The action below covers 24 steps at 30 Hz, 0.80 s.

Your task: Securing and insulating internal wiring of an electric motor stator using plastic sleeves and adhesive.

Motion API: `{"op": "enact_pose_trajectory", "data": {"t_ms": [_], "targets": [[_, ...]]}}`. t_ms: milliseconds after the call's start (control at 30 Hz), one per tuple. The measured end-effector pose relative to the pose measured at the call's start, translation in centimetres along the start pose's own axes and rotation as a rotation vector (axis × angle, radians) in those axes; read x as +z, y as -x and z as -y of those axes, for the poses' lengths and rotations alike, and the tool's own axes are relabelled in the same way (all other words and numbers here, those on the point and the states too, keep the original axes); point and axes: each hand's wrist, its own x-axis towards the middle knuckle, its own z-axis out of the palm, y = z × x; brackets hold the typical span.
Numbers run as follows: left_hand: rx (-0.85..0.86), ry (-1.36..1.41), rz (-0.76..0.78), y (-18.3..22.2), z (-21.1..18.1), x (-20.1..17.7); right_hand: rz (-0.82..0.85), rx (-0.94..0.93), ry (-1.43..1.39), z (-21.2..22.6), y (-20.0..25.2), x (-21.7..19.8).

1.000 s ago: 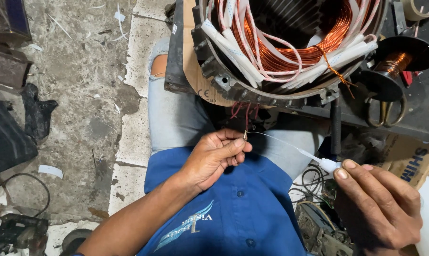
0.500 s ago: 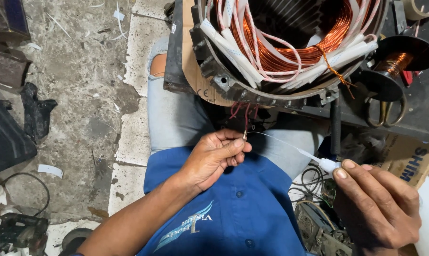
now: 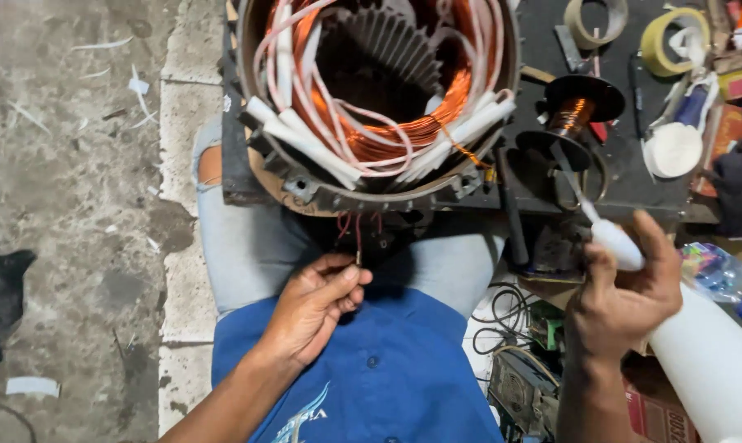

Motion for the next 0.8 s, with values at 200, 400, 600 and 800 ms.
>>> {"op": "enact_pose_trajectory", "data": {"t_ms": [200,400,600,800], "targets": [[0.015,-0.025,-0.062,-0.1,-0.1,0.2,-0.178,0.324,-0.608,-4.1,-7.9,-0.1],[0.026,-0.008,-0.100,-0.9,0.3,-0.1,-0.159,0.263,-0.634,-15.2,-18.6,-0.8],[0.018,-0.104,-0.177,-1.1,-0.2,0.5,-0.256,0.090,-0.215,-24.7,-30.1,2.0],[0.073,-0.200,-0.241,-1.6,-0.9,0.7,-0.163,-0.079,0.252,-31.1,-37.7,4.4]]}}
